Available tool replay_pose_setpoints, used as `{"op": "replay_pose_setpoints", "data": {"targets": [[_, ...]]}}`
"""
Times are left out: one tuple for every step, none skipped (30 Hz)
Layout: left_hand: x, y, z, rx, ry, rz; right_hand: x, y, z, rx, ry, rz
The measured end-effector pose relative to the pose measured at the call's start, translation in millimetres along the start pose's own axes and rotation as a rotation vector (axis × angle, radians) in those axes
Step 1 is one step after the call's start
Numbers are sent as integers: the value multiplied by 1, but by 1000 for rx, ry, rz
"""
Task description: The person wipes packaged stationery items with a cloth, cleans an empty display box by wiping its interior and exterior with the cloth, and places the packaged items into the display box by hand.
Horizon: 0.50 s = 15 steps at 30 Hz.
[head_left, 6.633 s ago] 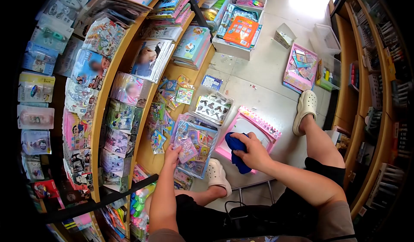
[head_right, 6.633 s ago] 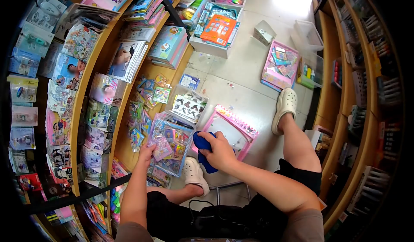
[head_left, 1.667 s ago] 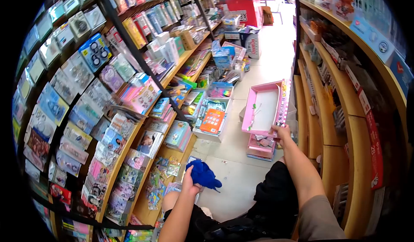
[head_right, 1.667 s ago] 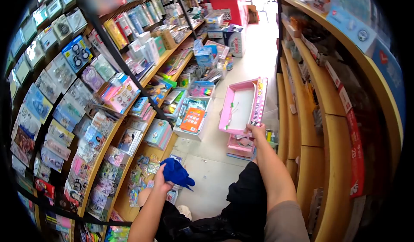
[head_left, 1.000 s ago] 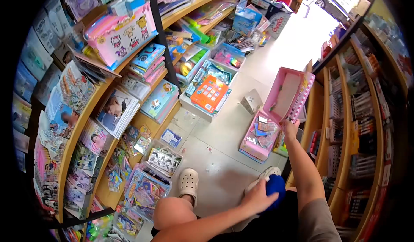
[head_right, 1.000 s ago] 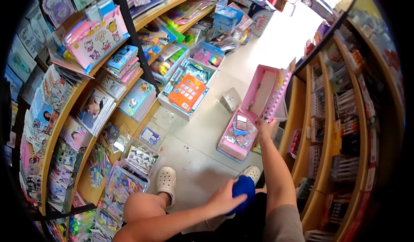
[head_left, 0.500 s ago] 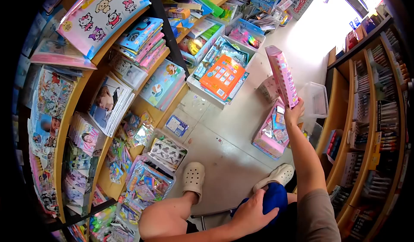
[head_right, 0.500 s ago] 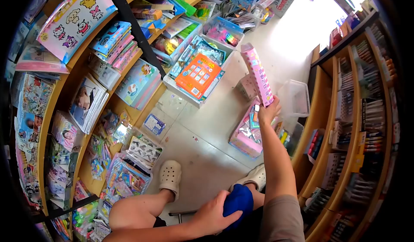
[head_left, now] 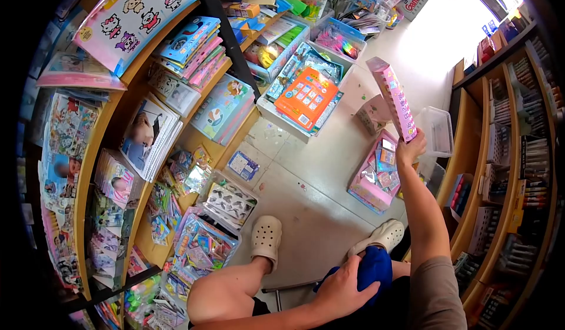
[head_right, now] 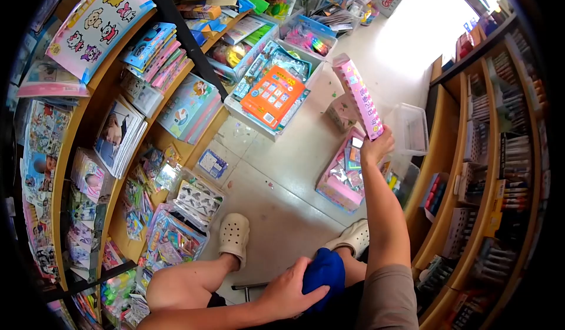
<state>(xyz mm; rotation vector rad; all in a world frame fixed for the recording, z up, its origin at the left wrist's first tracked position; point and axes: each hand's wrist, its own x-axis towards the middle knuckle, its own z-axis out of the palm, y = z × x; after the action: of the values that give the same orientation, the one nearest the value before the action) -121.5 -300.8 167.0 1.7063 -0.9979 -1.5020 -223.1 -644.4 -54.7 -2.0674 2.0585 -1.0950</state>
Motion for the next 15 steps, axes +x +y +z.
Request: {"op": "replay_pose_setpoints", "data": {"targets": [[0, 0, 1, 0, 5, 10, 0, -1, -3, -6, -5, -7], [0, 0, 1, 1, 9, 20, 0, -3, -6, -11, -9, -13], [0, -1, 1, 1, 14, 24, 1, -3, -9, -20, -6, -17], [0, -1, 2, 0, 19, 28, 2, -3, -12, -29, -2, -22], [1, -2, 3, -3, 23, 33, 4, -3, -16, -41, 2, -28], [1, -3, 4, 2, 26, 34, 5, -2, -19, -38, -1, -31], [2, -4, 4, 7, 29, 36, 6, -1, -22, -33, -2, -35], [2, -4, 4, 12, 34, 39, 8, -1, -26, -28, -2, -40], [2, -4, 4, 2, 52, 62, 8, 0, -26, -15, 47, -9], [2, -4, 3, -9, 68, 86, 9, 1, -27, -3, 98, 22], [3, -3, 2, -21, 84, 114, 10, 2, -30, 8, 152, 52], [3, -1, 0, -19, 84, 107, 12, 2, -37, 315, 20, 261], [3, 2, -3, -18, 85, 104, 14, 2, -46, 623, -118, 463], [3, 4, -5, -17, 86, 103, 15, 1, -56, 931, -264, 657], [4, 4, -7, -4, 93, 123, 18, 10, -64, 993, -427, 661]]}}
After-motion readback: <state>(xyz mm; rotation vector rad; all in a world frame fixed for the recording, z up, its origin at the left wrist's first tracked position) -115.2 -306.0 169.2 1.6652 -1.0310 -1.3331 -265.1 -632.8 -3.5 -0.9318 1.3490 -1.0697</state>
